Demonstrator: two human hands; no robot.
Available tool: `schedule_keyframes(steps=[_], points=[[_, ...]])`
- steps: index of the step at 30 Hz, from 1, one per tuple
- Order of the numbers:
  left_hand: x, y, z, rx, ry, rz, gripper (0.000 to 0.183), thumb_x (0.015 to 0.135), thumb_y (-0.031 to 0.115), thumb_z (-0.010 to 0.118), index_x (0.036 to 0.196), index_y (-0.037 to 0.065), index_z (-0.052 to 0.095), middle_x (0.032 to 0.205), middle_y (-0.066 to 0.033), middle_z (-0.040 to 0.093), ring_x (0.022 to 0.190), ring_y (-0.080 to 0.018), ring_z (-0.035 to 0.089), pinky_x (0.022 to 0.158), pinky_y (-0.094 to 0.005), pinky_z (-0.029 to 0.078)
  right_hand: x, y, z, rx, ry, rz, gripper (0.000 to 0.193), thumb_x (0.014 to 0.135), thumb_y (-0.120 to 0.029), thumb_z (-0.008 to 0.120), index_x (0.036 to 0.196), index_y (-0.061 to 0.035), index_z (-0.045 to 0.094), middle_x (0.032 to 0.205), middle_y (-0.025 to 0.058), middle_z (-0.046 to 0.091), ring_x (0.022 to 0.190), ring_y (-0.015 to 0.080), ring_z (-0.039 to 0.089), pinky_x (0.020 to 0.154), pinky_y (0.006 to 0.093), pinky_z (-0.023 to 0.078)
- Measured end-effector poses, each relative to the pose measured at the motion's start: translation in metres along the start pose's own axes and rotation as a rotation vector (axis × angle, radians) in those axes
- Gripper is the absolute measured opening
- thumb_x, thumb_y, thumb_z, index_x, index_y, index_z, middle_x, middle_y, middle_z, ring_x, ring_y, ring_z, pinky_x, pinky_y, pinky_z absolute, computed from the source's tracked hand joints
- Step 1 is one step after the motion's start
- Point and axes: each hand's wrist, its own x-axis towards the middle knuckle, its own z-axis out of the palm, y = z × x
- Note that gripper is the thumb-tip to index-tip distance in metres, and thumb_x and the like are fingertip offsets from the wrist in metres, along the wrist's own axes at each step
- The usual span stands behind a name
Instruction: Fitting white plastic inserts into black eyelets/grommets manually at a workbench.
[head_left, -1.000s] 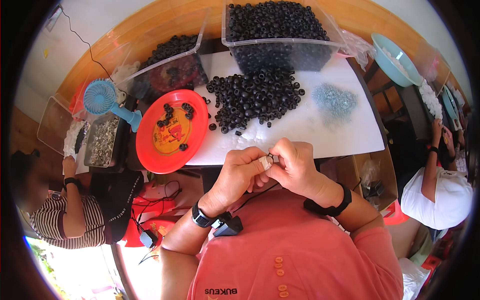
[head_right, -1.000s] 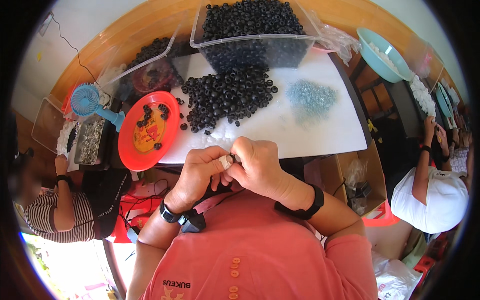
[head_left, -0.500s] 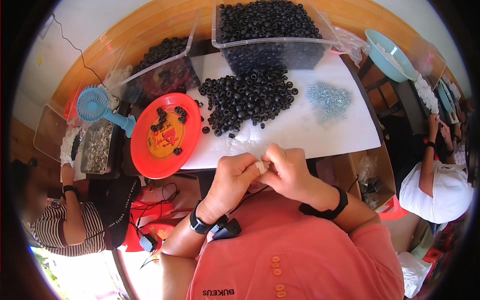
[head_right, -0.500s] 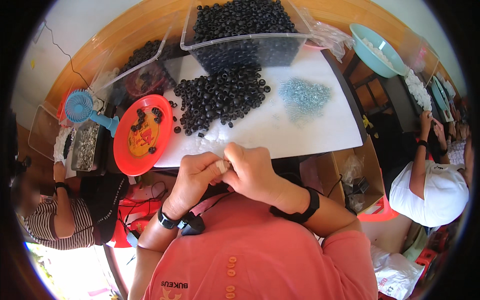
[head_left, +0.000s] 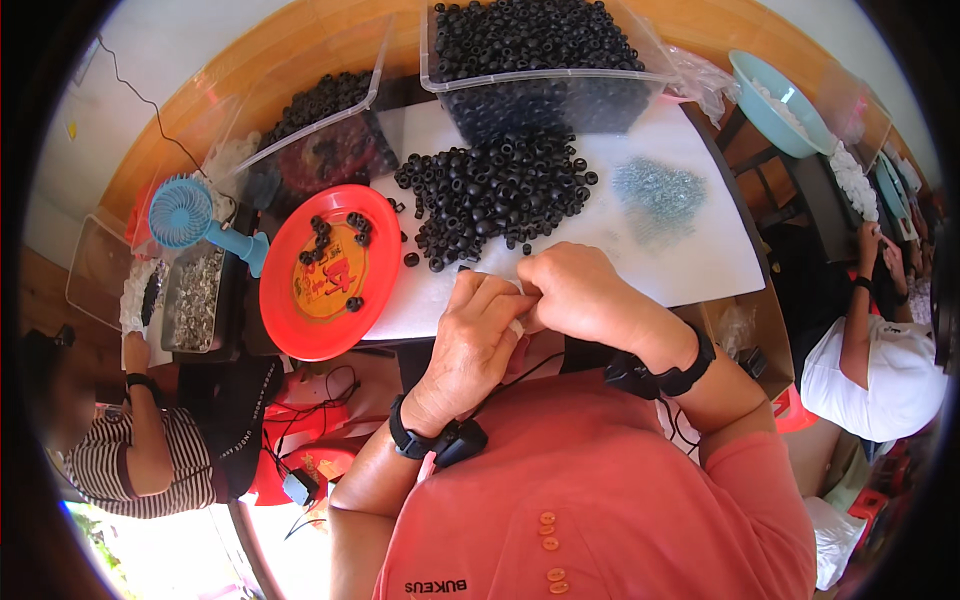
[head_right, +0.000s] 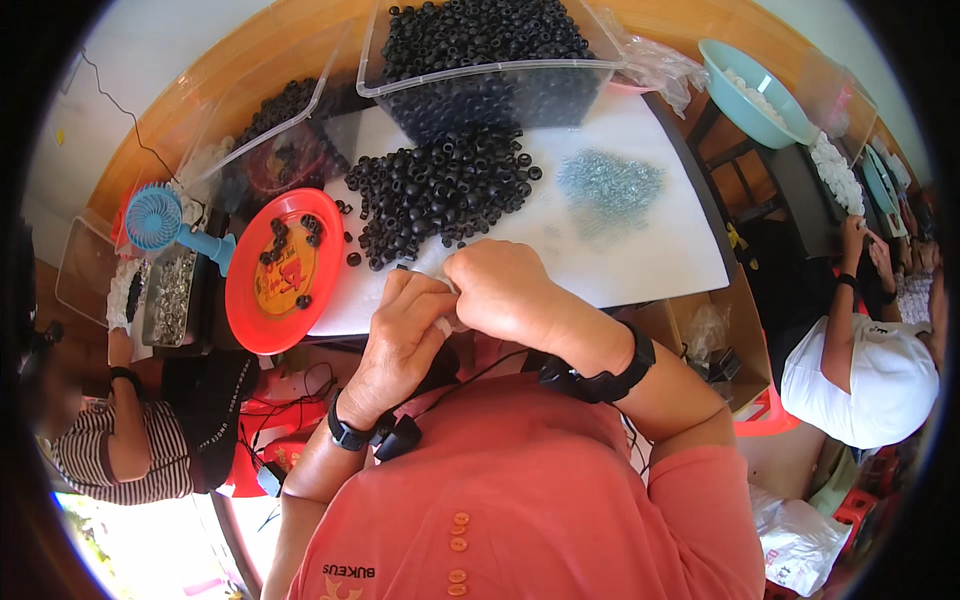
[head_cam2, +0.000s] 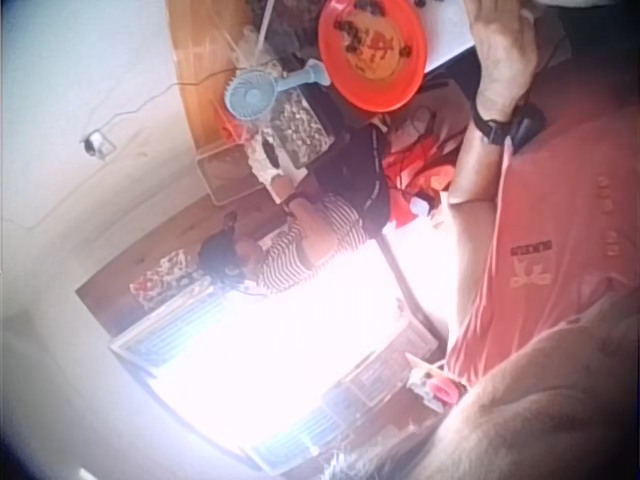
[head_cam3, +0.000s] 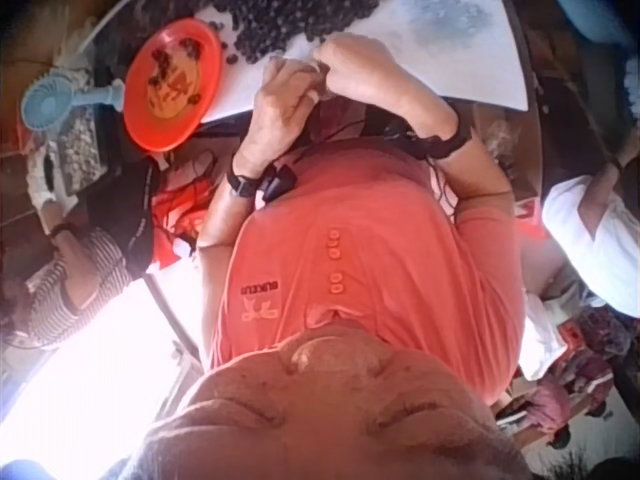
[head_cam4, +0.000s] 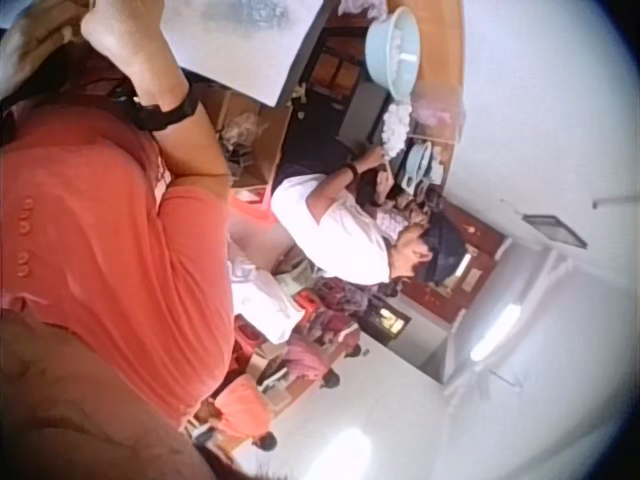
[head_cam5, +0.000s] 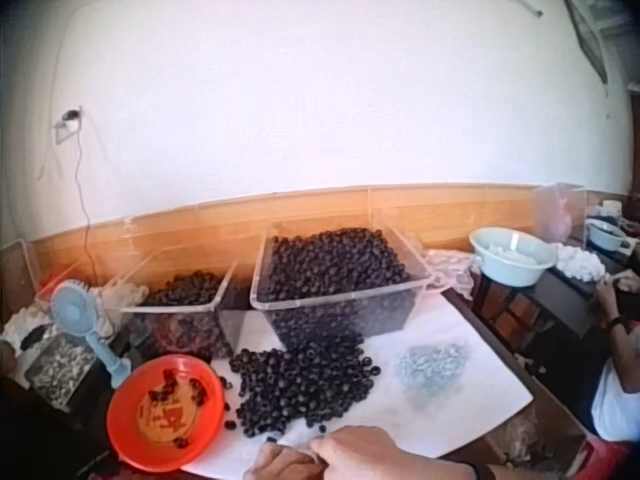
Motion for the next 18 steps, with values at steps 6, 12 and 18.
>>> schedule_keyframes(steps=[6,12,18], points=[[0.001,-0.007,-0.001,-0.005,-0.038,0.018,0.027,0.076,-0.005,0.062,0.102,0.002,0.068,0.101,-0.01,0.062,0.097,-0.0317,0.053,0.085,-0.0404,0.048,0.0,0.007,-0.006,0.325,-0.087,0.073,0.021,0.07,-0.015,0.08,0.08,-0.0008,0.068,0.082,0.0178,0.068,0.079,0.036,0.066,0.072,0.0436,0.051],[0.007,-0.01,0.002,-0.042,-0.02,0.026,0.027,0.074,-0.005,0.067,0.099,0.003,0.069,0.097,-0.008,0.063,0.093,-0.03,0.054,0.081,-0.0399,0.049,-0.003,0.015,-0.005,0.591,-0.113,0.154,0.018,0.073,-0.011,0.079,0.08,0.0003,0.067,0.076,0.0174,0.066,0.072,0.032,0.065,0.066,0.0413,0.049],[0.005,-0.015,0.018,-0.074,0.107,-0.028,0.021,0.072,-0.003,0.071,0.091,0.003,0.07,0.086,-0.0063,0.063,0.086,-0.0285,0.054,0.076,-0.0382,0.048,-0.014,0.014,0.002,0.424,0.094,0.065,0.017,0.077,-0.015,0.076,0.079,-0.0015,0.065,0.073,0.0163,0.067,0.07,0.0361,0.065,0.064,0.0448,0.049]])
